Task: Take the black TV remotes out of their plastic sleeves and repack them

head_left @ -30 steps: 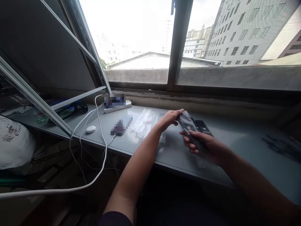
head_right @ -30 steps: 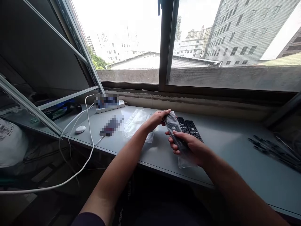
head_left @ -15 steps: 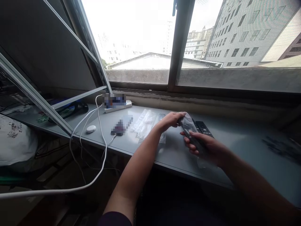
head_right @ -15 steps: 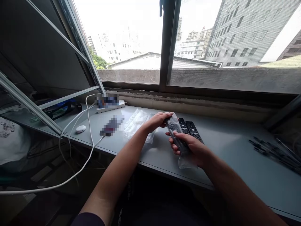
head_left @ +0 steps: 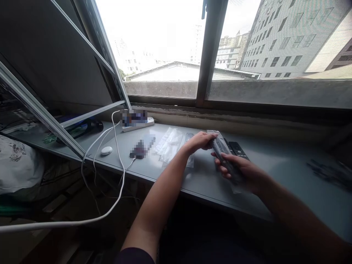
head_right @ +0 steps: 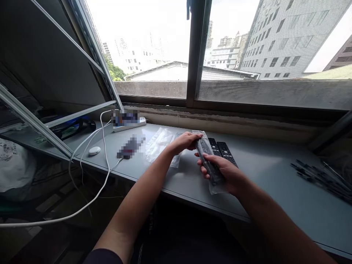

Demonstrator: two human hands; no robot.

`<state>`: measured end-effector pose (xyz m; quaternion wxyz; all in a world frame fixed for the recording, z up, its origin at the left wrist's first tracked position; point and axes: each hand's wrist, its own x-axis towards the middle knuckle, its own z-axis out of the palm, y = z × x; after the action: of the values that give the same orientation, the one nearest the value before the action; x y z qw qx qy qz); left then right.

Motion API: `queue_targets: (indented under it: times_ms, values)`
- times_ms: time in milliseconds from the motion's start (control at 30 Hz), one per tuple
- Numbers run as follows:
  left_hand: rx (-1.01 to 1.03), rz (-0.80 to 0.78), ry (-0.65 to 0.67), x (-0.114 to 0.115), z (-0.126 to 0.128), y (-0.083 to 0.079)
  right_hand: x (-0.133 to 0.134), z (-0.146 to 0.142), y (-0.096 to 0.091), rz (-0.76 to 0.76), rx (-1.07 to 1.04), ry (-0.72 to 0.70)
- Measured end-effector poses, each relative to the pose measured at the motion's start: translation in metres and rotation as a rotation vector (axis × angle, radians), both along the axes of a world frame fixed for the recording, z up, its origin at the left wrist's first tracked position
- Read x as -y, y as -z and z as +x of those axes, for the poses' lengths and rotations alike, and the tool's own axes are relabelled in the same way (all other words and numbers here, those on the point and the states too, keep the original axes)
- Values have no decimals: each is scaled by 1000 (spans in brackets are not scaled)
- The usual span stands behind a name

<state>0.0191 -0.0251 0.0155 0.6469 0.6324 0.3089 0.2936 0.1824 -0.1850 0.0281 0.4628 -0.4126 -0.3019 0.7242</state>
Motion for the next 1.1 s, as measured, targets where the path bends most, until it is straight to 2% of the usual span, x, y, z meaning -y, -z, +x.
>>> queue_targets:
  times_ms: [200, 333, 433, 767, 967, 1100]
  values:
    - [-16, 117, -93, -5, -4, 0, 0, 0, 1, 36, 25, 22]
    - [-116, 18, 6, 0, -6, -2, 0, 1, 3, 59, -4, 17]
    - [-79, -29, 41, 1, -5, -1, 1, 1, 2, 52, -5, 11]
    - [-33, 102, -94, -9, -2, 3, 1, -1, 1, 13, -20, 10]
    - [-102, 66, -6, -3, -3, 2, 0, 0, 3, 28, -32, 13]
    - [-65, 41, -11, 0, -3, 0, 1, -2, 0, 10, -32, 20]
